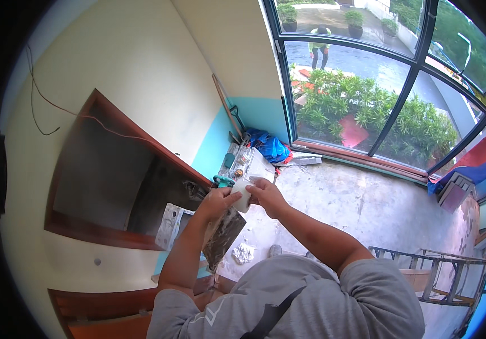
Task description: The person cuts strips of mesh tape from a roll using a putty knife and applies them to the ceiling seams by hand and with the putty knife.
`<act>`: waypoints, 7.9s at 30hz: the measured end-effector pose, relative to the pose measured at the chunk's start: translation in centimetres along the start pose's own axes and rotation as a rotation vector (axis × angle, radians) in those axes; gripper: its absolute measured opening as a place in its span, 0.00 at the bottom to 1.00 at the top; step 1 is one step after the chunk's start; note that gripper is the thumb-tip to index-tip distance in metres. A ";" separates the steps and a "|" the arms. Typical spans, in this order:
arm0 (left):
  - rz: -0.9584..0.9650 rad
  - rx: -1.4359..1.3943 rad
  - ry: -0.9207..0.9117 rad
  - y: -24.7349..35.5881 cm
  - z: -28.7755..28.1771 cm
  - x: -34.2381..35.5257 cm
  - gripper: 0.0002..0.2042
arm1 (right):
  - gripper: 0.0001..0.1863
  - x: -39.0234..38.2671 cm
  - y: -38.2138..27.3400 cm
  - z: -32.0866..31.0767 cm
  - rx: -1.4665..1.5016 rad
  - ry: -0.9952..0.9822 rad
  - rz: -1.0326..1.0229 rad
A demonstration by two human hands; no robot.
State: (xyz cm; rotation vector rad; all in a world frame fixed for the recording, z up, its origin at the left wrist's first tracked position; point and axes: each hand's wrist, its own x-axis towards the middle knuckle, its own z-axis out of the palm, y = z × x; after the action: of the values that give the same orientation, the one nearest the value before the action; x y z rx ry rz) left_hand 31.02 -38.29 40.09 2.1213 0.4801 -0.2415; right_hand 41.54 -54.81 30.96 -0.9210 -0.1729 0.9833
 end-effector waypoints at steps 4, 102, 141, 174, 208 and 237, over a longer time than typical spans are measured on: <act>0.217 -0.101 0.142 -3.0 0.2 2.4 0.23 | 0.22 1.0 -1.4 0.3 0.079 0.012 -0.076; 0.186 -0.179 0.602 -7.0 -2.8 -6.4 0.28 | 0.35 -3.1 -4.1 0.8 -0.621 0.065 -0.120; -1.050 0.327 0.728 -57.5 -13.3 -3.8 0.16 | 0.07 -2.7 13.2 -22.1 -1.896 0.033 0.675; -0.045 0.064 0.745 -0.1 -9.8 -18.2 0.21 | 0.06 -3.3 -17.0 29.8 -1.427 -0.817 -0.954; 0.811 0.688 2.237 44.5 -21.8 -54.2 0.20 | 0.09 -24.5 -52.5 47.4 0.092 -0.302 -1.689; 0.986 0.908 2.393 45.8 -23.3 -53.4 0.18 | 0.16 -25.0 -55.2 47.1 -0.157 -0.107 -1.595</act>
State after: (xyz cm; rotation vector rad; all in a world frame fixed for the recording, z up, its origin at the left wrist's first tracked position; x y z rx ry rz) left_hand 1.96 -55.15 106.12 1.8916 0.3832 3.2670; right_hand 38.44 -58.81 107.56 -0.5762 -0.9101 -0.4776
